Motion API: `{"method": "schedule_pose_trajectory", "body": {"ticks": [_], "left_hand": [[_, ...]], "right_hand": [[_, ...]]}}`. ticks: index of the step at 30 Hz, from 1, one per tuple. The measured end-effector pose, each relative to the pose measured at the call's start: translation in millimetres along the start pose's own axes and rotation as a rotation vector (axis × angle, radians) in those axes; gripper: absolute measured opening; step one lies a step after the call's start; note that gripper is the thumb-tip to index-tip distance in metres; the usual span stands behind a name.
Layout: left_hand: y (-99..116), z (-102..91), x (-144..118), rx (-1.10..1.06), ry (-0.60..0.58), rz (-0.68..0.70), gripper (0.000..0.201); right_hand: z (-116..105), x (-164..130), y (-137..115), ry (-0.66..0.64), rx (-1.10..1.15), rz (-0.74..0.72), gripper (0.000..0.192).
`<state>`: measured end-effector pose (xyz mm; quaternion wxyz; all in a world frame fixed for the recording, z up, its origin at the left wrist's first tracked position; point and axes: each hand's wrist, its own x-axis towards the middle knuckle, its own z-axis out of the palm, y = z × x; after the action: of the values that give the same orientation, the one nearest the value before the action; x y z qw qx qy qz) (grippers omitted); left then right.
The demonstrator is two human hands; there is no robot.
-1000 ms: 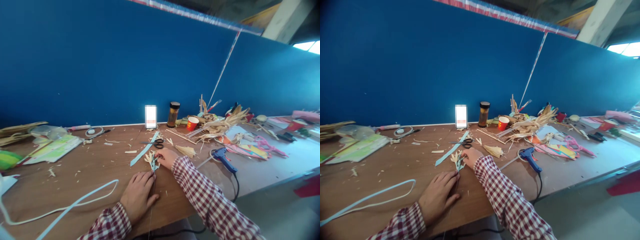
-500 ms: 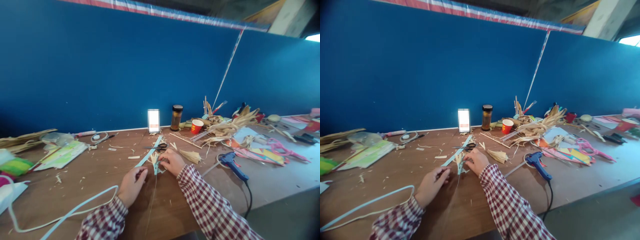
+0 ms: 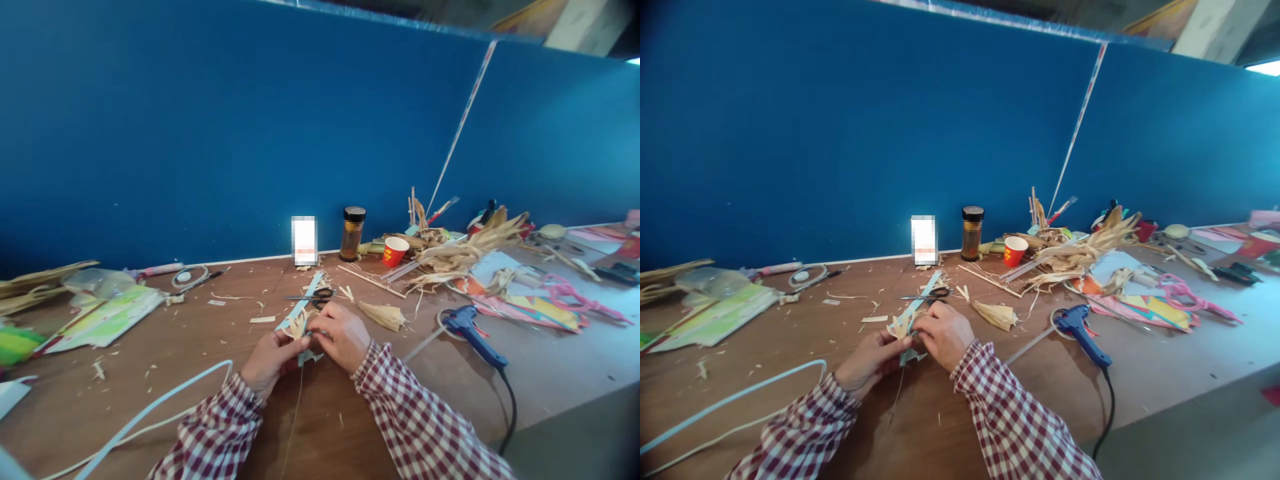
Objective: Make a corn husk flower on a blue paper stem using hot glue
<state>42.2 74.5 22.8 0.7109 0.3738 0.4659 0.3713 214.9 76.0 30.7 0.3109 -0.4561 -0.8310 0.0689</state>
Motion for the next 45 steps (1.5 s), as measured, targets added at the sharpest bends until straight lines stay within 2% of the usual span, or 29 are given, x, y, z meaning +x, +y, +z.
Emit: {"method": "schedule_pose_trajectory", "body": {"ticks": [4, 6, 9, 11, 13, 15, 17, 21, 30, 35, 40, 43, 45], "left_hand": [[-1, -5.1, 2, 0.014, 0.003, 0.014, 0.035], [0, -6.6, 3, -0.039, -0.009, 0.023, 0.032], [3, -9.0, 3, -0.178, 0.026, 0.025, 0.023], [5, -10.7, 3, -0.259, 0.071, 0.012, 0.017], [6, -12.0, 4, -0.321, 0.084, 0.010, 0.014], [5, -12.5, 4, -0.361, 0.060, 0.027, 0.012], [4, -12.3, 4, -0.386, 0.024, 0.045, 0.011], [2, -11.4, 5, -0.394, -0.007, 0.051, 0.011], [-6, -12.1, 10, -0.409, -0.075, 0.053, 0.011], [-6, -10.5, 10, -0.427, -0.096, 0.050, 0.011], [-3, -13.8, 10, -0.457, 0.004, 0.050, 0.005], [-1, -17.9, 11, -0.502, 0.085, 0.047, 0.003], [0, -19.8, 11, -0.525, 0.104, 0.046, 0.004]], "right_hand": [[2, -1, -3, 0.013, 0.050, 0.007, 0.019], [4, -1, -5, 0.072, 0.131, 0.044, 0.022], [9, -1, -7, 0.217, 0.309, 0.213, 0.018], [13, -1, -7, 0.255, 0.450, 0.369, 0.016], [18, 0, -6, 0.176, 0.622, 0.495, 0.023], [23, 0, -6, 0.037, 0.807, 0.566, 0.031], [27, 0, -7, -0.072, 0.952, 0.591, 0.038], [31, 0, -10, -0.153, 1.049, 0.609, 0.041], [35, 0, -8, -0.151, 1.047, 0.629, 0.029], [33, 1, -8, -0.116, 1.133, 0.712, 0.027], [24, 3, -6, -0.193, 1.354, 0.812, 0.036], [23, 4, -3, -0.126, 1.420, 0.920, 0.040], [25, 3, -2, -0.061, 1.420, 0.956, 0.034]]}}
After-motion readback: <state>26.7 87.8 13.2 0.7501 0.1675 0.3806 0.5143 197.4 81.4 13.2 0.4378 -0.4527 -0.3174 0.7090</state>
